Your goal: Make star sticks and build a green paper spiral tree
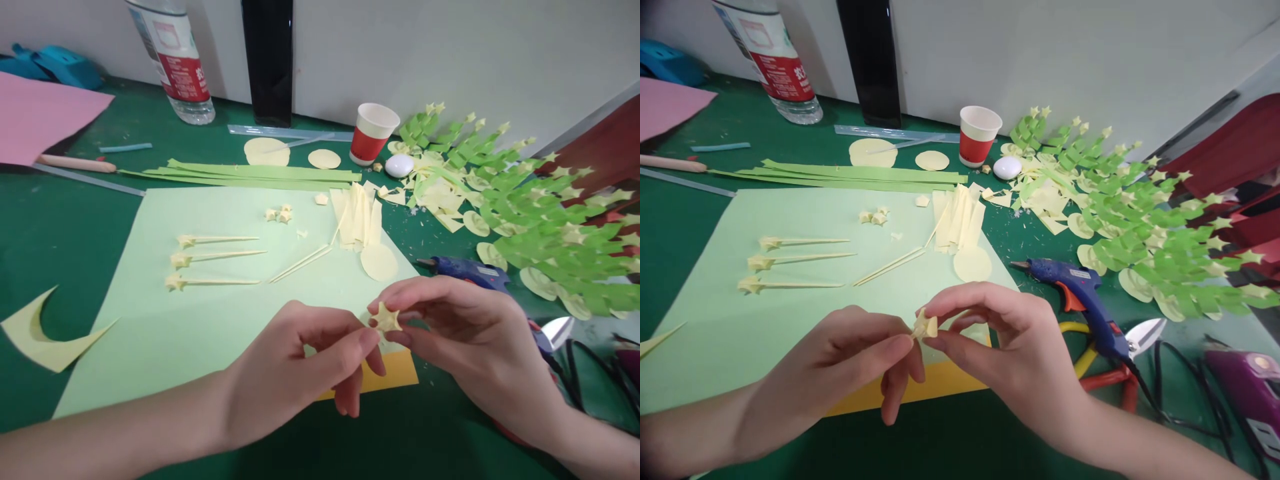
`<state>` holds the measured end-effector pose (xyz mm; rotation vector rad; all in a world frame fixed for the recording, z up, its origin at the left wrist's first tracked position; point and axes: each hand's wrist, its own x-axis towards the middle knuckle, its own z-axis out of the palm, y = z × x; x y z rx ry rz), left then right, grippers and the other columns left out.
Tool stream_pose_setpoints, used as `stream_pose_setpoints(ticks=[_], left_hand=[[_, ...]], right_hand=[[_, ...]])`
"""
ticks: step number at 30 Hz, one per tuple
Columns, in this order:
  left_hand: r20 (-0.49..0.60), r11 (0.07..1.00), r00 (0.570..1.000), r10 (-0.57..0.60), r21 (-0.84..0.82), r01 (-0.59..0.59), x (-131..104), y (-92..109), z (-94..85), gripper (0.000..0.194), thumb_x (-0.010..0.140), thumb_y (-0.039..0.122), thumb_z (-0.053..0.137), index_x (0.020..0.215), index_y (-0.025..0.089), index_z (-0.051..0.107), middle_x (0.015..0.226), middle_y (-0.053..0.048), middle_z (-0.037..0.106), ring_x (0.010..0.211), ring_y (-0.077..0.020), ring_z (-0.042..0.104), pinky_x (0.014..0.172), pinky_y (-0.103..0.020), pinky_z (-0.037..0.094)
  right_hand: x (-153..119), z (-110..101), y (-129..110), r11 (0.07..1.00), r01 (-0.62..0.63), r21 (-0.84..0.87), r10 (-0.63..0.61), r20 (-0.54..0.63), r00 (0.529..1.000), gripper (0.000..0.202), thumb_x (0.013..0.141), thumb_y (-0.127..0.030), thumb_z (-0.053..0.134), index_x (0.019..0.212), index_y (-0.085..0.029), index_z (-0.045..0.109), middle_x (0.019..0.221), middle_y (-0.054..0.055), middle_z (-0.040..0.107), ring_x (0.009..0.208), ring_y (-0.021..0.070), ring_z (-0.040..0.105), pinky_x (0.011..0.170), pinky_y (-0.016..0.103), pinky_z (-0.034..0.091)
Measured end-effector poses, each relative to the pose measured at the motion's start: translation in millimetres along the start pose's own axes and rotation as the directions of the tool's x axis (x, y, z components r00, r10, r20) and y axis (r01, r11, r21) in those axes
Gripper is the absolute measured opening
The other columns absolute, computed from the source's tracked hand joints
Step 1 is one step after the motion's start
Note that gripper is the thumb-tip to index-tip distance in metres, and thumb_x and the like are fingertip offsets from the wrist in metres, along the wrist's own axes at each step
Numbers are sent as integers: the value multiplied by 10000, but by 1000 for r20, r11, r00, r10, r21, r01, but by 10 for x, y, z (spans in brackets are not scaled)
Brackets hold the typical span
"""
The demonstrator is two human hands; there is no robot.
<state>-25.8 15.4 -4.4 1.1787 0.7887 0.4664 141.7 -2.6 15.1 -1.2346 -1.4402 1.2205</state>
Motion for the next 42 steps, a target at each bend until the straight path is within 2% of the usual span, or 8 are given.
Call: stream_pose_setpoints(ticks=[7, 13, 28, 31, 36, 42], left_hand=[[2, 1000, 1000, -15, 7, 15, 4, 16, -2, 287, 807, 322, 449, 590, 174, 566, 447, 51, 521, 423, -62, 512, 478, -131, 417], [85, 998, 995, -42, 55, 38, 32, 9, -55, 302, 817, 303, 442, 567, 174, 552, 442, 56, 510, 427, -56, 504, 466, -118, 391], [74, 998, 997, -33, 48, 29, 41, -5, -63, 310, 826, 321, 441, 579, 183, 568, 423, 53, 505, 431, -85, 487, 484, -170, 395], [83, 999, 996, -33, -1, 34, 31, -11, -65, 302, 828, 327, 460, 597, 178, 586, 452, 48, 534, 459, -88, 514, 507, -172, 412], [81, 983, 997, -11, -181, 25, 10, -10, -73, 362, 847, 411, 439, 732, 149, 662, 615, -3, 657, 579, -119, 610, 601, -202, 466], [114, 948, 993, -26, -311, 60, 2, 3, -81, 292, 836, 326, 494, 707, 144, 682, 617, -3, 693, 596, -112, 633, 623, -184, 481]], right_hand=[[-27, -3, -6, 1000, -3, 16, 3, -6, 1000, 212, 662, -85, 683, 760, -273, 675, 744, -64, 689, 666, 52, 638, 608, 92, 523], [-12, 7, 23, 1000, 12, 16, -12, -7, 1000, 208, 658, -81, 681, 763, -261, 676, 748, -62, 692, 672, 52, 641, 616, 89, 525], [3, 24, 14, 1000, -19, 20, 20, -24, 1000, 149, 659, -101, 680, 746, -222, 673, 743, -9, 698, 648, 95, 652, 586, 137, 543], [7, 17, 15, 999, -28, 29, 29, -15, 999, 152, 658, -103, 681, 746, -227, 674, 734, -12, 694, 647, 100, 652, 589, 152, 545], [10, -49, 30, 996, -78, 51, 79, -12, 997, 176, 672, -141, 690, 779, -281, 676, 745, -32, 684, 592, 91, 633, 546, 166, 540], [34, -155, 28, 992, -99, 75, 101, -27, 994, 173, 675, -200, 713, 780, -333, 679, 731, -45, 684, 614, 89, 630, 541, 139, 536]])
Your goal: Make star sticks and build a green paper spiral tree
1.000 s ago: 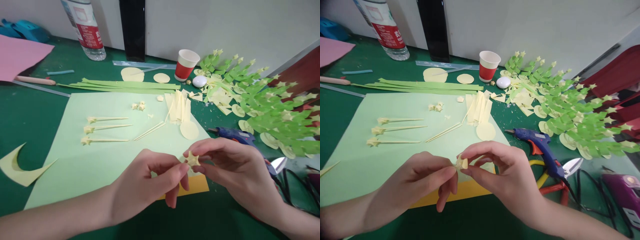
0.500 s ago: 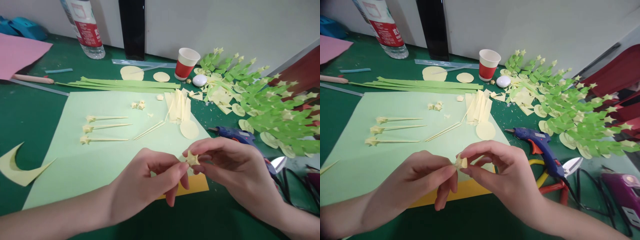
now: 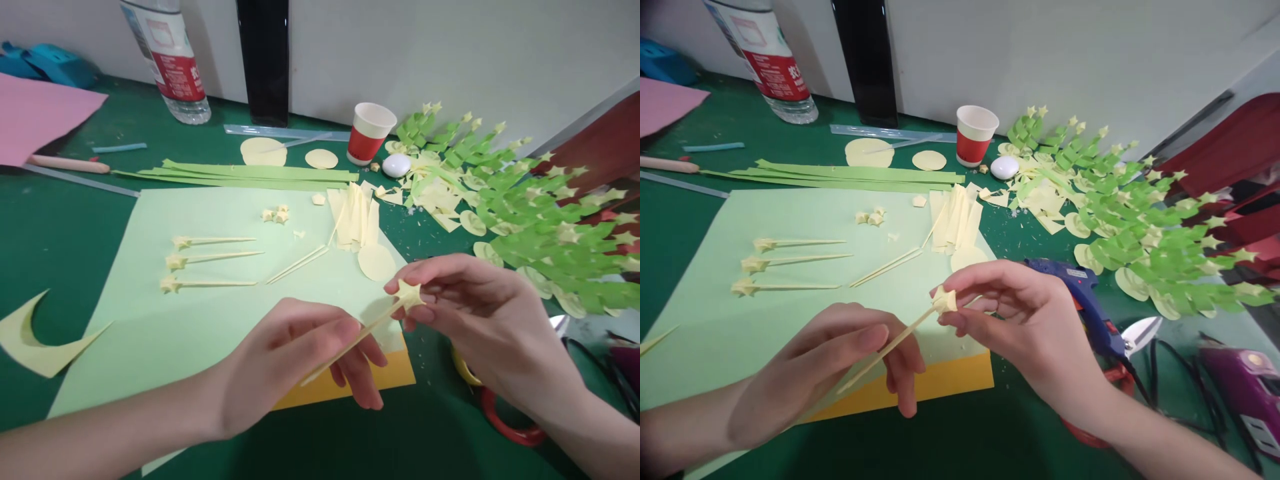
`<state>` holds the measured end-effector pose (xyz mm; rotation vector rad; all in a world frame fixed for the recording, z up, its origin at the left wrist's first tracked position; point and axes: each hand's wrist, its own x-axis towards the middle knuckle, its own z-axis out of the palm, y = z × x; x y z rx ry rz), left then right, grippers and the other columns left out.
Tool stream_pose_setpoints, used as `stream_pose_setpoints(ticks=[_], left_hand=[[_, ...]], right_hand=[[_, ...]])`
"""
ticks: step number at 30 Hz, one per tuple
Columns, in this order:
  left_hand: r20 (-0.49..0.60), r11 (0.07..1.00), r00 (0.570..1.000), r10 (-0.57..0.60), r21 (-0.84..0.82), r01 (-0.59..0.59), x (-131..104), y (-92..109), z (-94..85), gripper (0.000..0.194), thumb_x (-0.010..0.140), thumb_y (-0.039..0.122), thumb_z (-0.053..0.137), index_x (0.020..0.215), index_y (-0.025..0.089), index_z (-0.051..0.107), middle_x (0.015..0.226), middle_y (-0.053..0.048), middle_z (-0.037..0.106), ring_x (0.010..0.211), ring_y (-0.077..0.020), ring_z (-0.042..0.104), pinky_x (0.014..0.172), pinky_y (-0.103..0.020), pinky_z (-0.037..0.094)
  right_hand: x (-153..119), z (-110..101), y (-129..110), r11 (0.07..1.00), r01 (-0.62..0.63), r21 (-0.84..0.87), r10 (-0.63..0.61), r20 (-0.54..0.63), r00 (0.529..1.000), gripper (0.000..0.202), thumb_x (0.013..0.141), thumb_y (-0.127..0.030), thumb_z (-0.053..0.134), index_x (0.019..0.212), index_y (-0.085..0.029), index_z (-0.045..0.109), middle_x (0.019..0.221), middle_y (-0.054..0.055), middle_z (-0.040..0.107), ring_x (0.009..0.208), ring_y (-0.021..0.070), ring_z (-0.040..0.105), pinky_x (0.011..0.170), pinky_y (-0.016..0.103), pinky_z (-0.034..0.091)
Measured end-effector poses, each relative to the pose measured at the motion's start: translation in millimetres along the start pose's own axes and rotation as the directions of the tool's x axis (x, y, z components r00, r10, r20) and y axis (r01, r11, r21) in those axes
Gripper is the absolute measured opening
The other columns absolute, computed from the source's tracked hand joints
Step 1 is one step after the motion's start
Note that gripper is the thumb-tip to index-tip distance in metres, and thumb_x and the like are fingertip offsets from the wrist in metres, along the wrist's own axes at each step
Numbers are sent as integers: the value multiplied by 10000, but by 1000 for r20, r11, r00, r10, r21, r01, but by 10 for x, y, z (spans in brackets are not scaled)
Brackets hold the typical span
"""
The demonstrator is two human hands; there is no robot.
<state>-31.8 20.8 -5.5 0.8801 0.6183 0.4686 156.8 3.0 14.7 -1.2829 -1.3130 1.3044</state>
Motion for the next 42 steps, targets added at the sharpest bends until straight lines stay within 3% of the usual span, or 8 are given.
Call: stream_pose_setpoints(ticks=[15, 20, 23, 31, 33, 36, 39, 42], left_hand=[[-35, 992, 997, 70, 111, -66, -33, 24, 57, 248, 808, 328, 548, 672, 146, 648, 551, 4, 645, 530, -95, 588, 547, -172, 441], [-30, 980, 988, 152, 136, -146, -3, 3, 34, 210, 841, 289, 517, 734, 165, 649, 612, 21, 661, 582, -86, 589, 589, -175, 427], [-9, 970, 984, 176, 171, -171, 10, -16, 15, 256, 857, 297, 495, 692, 164, 640, 634, 16, 660, 620, -91, 590, 599, -178, 422], [20, 971, 996, 86, 220, -89, 12, -96, 17, 247, 858, 394, 464, 934, 175, 547, 636, 28, 569, 552, -87, 536, 519, -170, 414], [44, 881, 998, 53, 467, -68, 15, -146, 21, 239, 879, 339, 401, 899, 163, 561, 538, 48, 495, 479, -79, 479, 463, -155, 372], [136, 564, 983, 124, 805, -183, 13, -204, 35, 215, 845, 204, 413, 812, 162, 621, 516, 35, 522, 463, -80, 463, 477, -155, 364], [235, 375, 962, 135, 887, -270, 3, -215, 45, 204, 820, 168, 446, 786, 178, 646, 634, 12, 647, 524, -94, 535, 520, -149, 391], [279, 328, 951, 136, 893, -309, -8, -198, 28, 204, 810, 154, 448, 782, 177, 649, 686, 10, 686, 562, -103, 584, 532, -140, 410]], right_hand=[[10, -15, -55, 991, 84, 100, -84, -7, 996, 335, 733, -150, 658, 1007, -337, 614, 946, -37, 665, 712, 72, 610, 571, 128, 514], [-27, 141, -1, 996, -18, 83, 16, 15, 1000, 60, 722, -241, 669, 779, -254, 655, 812, -14, 593, 636, 74, 538, 535, 160, 469], [-22, 277, 4, 997, -13, 77, 10, 33, 999, 93, 708, -286, 675, 670, -211, 635, 770, -1, 560, 617, 91, 539, 534, 204, 472], [122, 342, -281, 973, 199, -115, -207, -61, 977, 87, 713, -237, 654, 629, -230, 632, 688, -12, 597, 651, 111, 562, 551, 220, 466], [271, 360, -432, 924, 281, -259, -299, -31, 954, 85, 711, -221, 648, 627, -228, 636, 696, -20, 629, 681, 114, 573, 556, 214, 457], [595, 494, -608, 774, 404, -488, -364, 179, 914, 101, 703, -188, 636, 603, -198, 644, 650, -32, 633, 620, 96, 549, 537, 211, 423], [947, 746, -646, 615, 472, -632, -241, 419, 875, 106, 709, -136, 590, 624, -159, 649, 677, -7, 642, 627, 98, 530, 544, 221, 400], [1222, 1027, -570, 451, 505, -736, -62, 539, 840, 142, 717, -79, 508, 720, -124, 642, 764, 47, 643, 634, 120, 539, 501, 233, 373]])
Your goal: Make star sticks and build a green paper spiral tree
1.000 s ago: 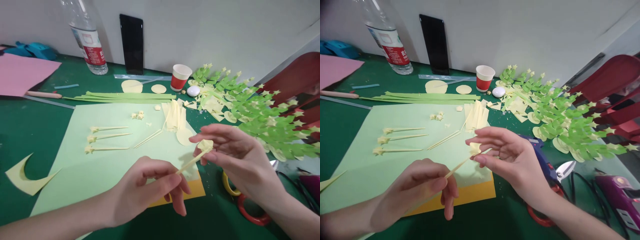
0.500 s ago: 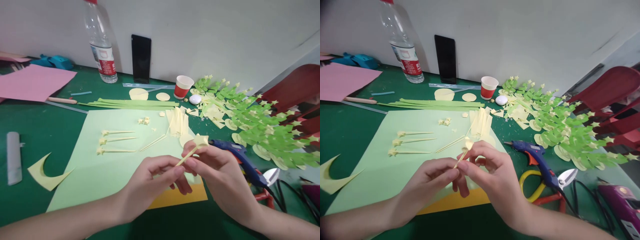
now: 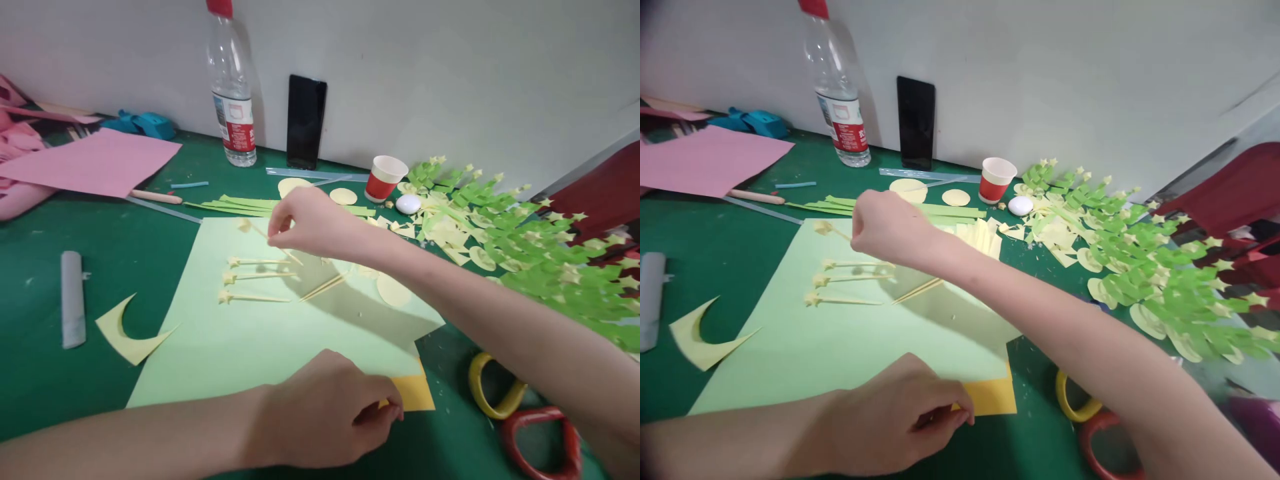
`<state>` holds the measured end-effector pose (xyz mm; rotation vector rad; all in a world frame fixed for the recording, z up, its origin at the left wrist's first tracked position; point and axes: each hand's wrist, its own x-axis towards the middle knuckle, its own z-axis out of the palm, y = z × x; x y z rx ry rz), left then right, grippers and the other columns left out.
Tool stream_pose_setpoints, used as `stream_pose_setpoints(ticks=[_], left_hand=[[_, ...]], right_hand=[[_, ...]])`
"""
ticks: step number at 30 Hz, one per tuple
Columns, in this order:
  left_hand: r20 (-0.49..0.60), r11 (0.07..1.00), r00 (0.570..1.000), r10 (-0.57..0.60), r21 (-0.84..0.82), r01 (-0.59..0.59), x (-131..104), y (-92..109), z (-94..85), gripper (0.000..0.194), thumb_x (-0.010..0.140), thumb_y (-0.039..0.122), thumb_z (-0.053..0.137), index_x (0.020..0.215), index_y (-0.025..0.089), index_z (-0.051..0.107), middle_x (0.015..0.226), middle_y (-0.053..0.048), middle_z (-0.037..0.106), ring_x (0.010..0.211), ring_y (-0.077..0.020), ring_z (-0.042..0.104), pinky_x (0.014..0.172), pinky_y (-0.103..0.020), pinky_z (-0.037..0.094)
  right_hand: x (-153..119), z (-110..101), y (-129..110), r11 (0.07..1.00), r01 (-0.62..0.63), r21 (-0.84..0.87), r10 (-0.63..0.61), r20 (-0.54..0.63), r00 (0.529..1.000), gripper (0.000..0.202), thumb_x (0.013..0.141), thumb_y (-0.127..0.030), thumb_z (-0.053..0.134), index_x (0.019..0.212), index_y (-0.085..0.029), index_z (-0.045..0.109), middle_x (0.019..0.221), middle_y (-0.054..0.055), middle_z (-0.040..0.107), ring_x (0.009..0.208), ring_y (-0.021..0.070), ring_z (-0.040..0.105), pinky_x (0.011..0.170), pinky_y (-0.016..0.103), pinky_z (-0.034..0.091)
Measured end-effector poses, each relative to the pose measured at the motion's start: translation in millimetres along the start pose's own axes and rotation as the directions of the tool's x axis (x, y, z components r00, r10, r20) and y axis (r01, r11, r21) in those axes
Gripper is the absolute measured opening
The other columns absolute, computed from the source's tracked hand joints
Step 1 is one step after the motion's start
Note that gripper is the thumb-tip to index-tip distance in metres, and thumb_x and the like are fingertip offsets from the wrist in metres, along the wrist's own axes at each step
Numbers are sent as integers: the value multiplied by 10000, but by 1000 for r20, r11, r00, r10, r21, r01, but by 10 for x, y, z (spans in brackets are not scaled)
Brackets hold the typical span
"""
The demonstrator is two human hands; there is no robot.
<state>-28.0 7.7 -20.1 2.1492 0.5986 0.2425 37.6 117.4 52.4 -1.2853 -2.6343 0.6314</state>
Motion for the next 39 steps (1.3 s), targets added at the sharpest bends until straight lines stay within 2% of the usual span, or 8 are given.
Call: stream_pose_setpoints(ticks=[3, 6, 11, 16, 21, 30, 35, 39], left_hand=[[-2, 999, 999, 36, 1, -36, -16, -21, -16, 196, 805, 152, 451, 801, 181, 645, 723, 9, 698, 597, -110, 608, 572, -146, 433], [0, 999, 1000, 31, 43, -31, -25, -31, -10, 192, 809, 157, 441, 789, 183, 631, 773, -1, 706, 669, -137, 633, 616, -168, 452], [51, 994, 999, 18, 110, -23, -11, -18, -6, 186, 818, 167, 427, 803, 177, 612, 780, -12, 710, 660, -157, 641, 590, -189, 452], [83, 987, 996, 20, 155, -33, -7, -8, -41, 201, 836, 196, 413, 779, 178, 605, 752, -16, 709, 630, -166, 641, 536, -202, 424], [68, 987, 997, 21, 160, -32, -14, -8, -26, 182, 827, 188, 428, 753, 187, 594, 730, -5, 704, 612, -166, 635, 518, -204, 412], [73, 992, 997, 9, 128, -18, -7, -22, -8, 162, 826, 169, 448, 792, 178, 606, 789, -16, 713, 682, -177, 657, 592, -205, 455], [90, 993, 996, -9, 122, -2, -12, -1, -13, 179, 826, 167, 445, 804, 169, 622, 775, -17, 712, 666, -166, 653, 599, -194, 456], [83, 990, 997, -3, 144, -9, -18, 3, -6, 194, 835, 174, 433, 799, 172, 624, 745, -13, 709, 630, -164, 645, 571, -196, 444]], right_hand=[[243, 140, -35, 996, -8, -85, 15, 78, 997, 198, 655, 15, 475, 725, -104, 617, 742, 82, 625, 651, 157, 557, 509, 244, 363], [367, 219, -64, 988, -4, -154, 22, 116, 993, 232, 632, 50, 459, 737, -105, 596, 750, 96, 611, 695, 181, 574, 547, 247, 375], [457, 251, -85, 971, 19, -240, 13, 132, 991, 283, 629, 73, 438, 796, -105, 580, 834, 124, 607, 777, 207, 580, 603, 262, 397], [528, 293, -69, 965, 77, -250, -36, 164, 986, 265, 652, 53, 447, 799, -126, 576, 820, 100, 611, 787, 202, 583, 605, 255, 406], [547, 324, -38, 967, 91, -238, -49, 177, 983, 253, 648, 56, 463, 777, -124, 585, 808, 91, 620, 785, 197, 586, 592, 248, 405], [487, 149, 139, 985, 30, -172, -5, 141, 990, 82, 691, -88, 585, 752, -101, 638, 791, 89, 644, 745, 176, 589, 576, 251, 419], [384, -28, 331, 985, -17, -171, 33, 91, 995, 90, 691, -68, 582, 706, -122, 653, 803, 71, 665, 739, 158, 592, 597, 249, 424], [244, -52, 465, 976, -59, -211, 76, 74, 994, 72, 660, -71, 622, 694, -122, 660, 796, 90, 666, 695, 180, 584, 558, 272, 398]])
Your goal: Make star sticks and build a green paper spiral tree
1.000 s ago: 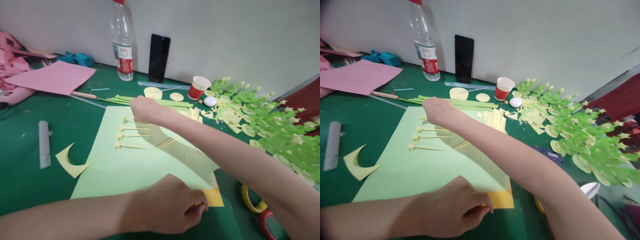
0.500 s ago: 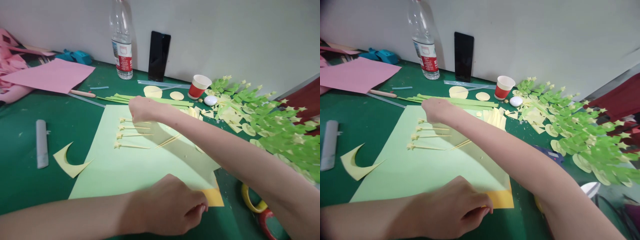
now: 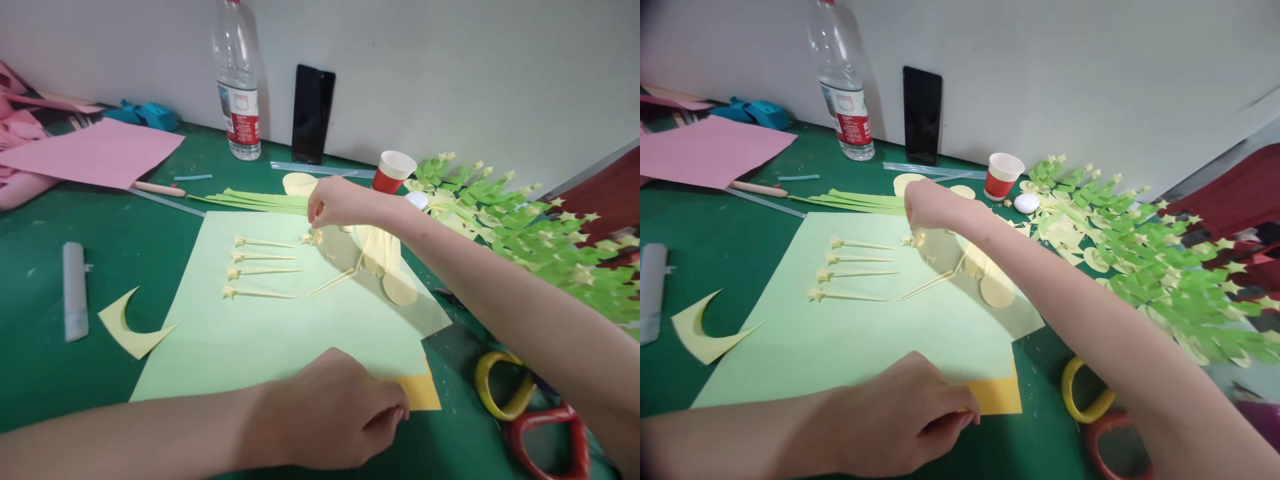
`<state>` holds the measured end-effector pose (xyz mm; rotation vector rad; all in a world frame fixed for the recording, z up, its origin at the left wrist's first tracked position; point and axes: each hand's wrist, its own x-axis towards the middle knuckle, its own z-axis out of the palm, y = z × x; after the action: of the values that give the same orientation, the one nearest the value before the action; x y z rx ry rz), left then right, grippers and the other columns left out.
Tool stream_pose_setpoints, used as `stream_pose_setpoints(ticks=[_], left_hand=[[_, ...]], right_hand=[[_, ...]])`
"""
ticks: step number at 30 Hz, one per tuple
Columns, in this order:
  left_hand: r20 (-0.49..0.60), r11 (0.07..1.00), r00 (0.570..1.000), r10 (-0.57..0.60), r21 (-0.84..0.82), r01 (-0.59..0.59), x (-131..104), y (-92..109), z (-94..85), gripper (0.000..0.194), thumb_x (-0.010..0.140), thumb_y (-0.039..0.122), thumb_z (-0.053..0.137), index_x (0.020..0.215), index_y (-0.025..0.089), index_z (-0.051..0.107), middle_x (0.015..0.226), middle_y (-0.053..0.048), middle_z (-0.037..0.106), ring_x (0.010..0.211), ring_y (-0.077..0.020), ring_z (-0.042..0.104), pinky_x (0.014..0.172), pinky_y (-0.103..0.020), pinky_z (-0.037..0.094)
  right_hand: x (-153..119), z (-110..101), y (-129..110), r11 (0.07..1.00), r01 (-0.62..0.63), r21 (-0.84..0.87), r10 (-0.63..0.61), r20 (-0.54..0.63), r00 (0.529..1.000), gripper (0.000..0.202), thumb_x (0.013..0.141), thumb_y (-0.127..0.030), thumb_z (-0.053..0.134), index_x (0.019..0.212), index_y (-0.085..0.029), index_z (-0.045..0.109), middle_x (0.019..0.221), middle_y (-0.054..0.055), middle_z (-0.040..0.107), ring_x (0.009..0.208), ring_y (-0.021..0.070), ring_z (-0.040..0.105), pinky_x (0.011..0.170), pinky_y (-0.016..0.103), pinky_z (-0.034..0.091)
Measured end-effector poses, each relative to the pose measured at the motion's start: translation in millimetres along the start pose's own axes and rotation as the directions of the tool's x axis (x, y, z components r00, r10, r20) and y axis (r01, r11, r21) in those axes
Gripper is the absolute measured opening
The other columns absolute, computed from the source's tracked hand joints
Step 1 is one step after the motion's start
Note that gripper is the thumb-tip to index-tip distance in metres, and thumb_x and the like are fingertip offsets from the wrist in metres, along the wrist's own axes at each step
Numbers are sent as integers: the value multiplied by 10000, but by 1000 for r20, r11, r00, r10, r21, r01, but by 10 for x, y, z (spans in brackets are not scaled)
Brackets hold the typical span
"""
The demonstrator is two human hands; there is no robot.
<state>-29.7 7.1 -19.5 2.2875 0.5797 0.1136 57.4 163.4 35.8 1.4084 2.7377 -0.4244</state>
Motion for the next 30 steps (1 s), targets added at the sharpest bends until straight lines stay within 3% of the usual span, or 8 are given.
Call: stream_pose_setpoints(ticks=[5, 12, 17, 21, 24, 27, 30], left_hand=[[-35, 1000, 999, 15, -8, -15, 6, -2, -9, 183, 832, 183, 450, 748, 178, 612, 702, 7, 692, 597, -133, 614, 532, -169, 407], [-93, 999, 996, 18, -37, -21, 11, -14, -6, 165, 808, 144, 477, 733, 183, 618, 620, 39, 637, 516, -88, 535, 502, -143, 371], [-135, 993, 991, 16, -115, -31, -8, 21, 40, 148, 787, 129, 498, 755, 185, 631, 566, 61, 602, 461, -62, 492, 497, -123, 368], [-266, 999, 964, 7, 42, 4, -6, 36, -128, 210, 822, 189, 462, 658, 165, 593, 480, 59, 524, 396, -67, 411, 442, -165, 327], [-453, 935, 890, 42, 332, 125, 25, -45, -372, 242, 837, 170, 397, 701, 157, 598, 597, 6, 596, 500, -122, 490, 478, -226, 330], [-450, 775, 890, -76, 535, 336, 63, -184, -550, 251, 825, 140, 377, 697, 136, 592, 682, -61, 613, 659, -212, 545, 587, -311, 372], [-398, 761, 881, -255, 480, 437, 87, -300, -583, 262, 839, 160, 353, 685, 151, 565, 696, -64, 609, 693, -234, 549, 629, -349, 373]], right_hand=[[-148, 182, 35, 999, 35, -19, -35, 7, 999, 104, 658, -142, 651, 761, -131, 659, 805, 79, 661, 767, 195, 577, 574, 261, 371], [-312, 306, 59, 999, -31, -19, 29, -104, 994, 209, 691, -52, 514, 830, -148, 636, 863, 47, 651, 768, 168, 558, 541, 234, 329], [-803, 312, 23, 998, -54, 28, 58, -151, 987, 137, 729, -99, 532, 814, -158, 623, 813, 22, 650, 753, 151, 559, 606, 239, 378], [-1222, 502, -10, 995, -80, 54, 89, -180, 980, 120, 718, -83, 554, 780, -157, 625, 761, 26, 648, 715, 152, 575, 603, 242, 413], [-1370, 638, -6, 995, -90, 50, 100, -248, 964, 113, 731, -84, 556, 790, -149, 627, 758, 49, 643, 720, 174, 579, 606, 266, 433], [-1403, 704, 18, 995, -91, 43, 100, -329, 939, 126, 758, -88, 539, 837, -125, 631, 824, 92, 647, 769, 210, 585, 637, 310, 453], [-1422, 717, 34, 996, -74, 50, 87, -386, 918, 121, 761, -105, 547, 847, -112, 632, 881, 111, 646, 803, 231, 591, 646, 334, 466]])
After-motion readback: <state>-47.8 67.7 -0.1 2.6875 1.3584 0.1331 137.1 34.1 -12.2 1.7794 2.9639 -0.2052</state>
